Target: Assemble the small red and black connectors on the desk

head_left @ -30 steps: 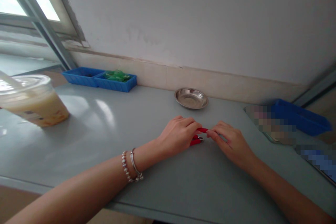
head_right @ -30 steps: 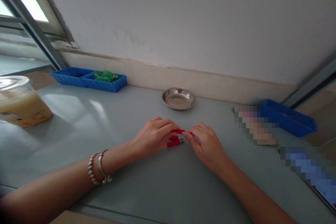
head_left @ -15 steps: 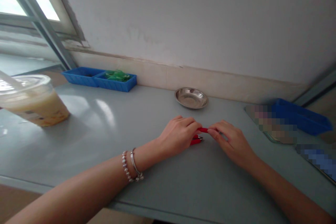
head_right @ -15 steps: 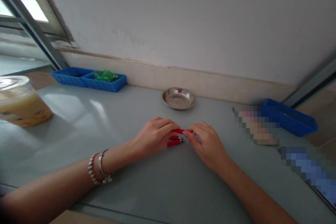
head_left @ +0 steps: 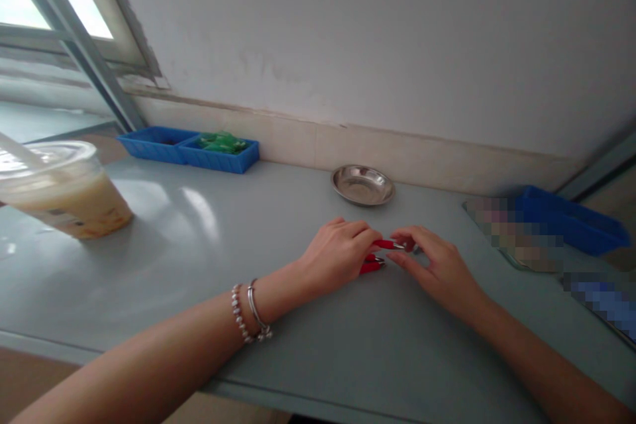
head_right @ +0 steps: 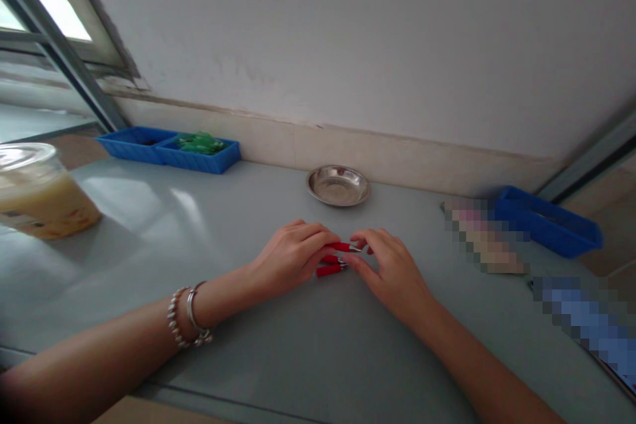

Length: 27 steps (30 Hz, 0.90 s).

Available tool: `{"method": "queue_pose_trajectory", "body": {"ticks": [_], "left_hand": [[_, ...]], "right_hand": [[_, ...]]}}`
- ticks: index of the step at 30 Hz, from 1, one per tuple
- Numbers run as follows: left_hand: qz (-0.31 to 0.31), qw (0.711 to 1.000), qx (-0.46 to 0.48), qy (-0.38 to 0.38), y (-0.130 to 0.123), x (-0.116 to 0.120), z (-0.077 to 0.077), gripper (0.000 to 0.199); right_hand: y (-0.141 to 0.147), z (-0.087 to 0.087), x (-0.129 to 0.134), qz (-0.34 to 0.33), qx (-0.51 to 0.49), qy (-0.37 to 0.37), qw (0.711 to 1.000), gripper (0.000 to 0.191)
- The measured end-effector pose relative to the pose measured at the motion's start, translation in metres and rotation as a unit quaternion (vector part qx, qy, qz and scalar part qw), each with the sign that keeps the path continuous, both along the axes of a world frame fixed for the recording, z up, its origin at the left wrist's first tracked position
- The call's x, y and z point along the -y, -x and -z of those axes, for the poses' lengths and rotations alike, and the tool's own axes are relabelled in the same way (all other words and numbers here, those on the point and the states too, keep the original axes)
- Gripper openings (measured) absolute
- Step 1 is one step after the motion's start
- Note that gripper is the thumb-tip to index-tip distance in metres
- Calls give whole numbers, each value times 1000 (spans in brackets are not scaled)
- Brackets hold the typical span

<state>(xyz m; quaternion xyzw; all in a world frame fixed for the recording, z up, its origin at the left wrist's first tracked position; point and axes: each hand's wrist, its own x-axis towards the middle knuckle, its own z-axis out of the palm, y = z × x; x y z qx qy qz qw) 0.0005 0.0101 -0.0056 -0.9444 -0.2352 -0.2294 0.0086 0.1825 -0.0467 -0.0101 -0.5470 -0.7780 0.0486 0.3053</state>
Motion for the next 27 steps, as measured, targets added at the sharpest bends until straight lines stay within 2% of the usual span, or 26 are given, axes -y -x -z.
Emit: {"method": "queue_pose_trajectory", "body": {"ticks": [15, 17, 23, 27], "left_hand": [[-3, 1000, -21, 5, -1, 1, -2, 18], [-30, 999, -10, 2, -1, 1, -4, 21], [-187, 982, -19, -10, 2, -10, 1, 18], [-221, 973, -58, -11, 5, -18, 9, 19]], "right_hand": [[0, 2, -1, -14, 17, -20, 1000, 17], [-2, 3, -2, -9, 26, -24, 999, 17], [-7, 8, -4, 18, 55, -21, 998, 16], [-8, 9, -5, 19, 71, -12, 997, 14]]}}
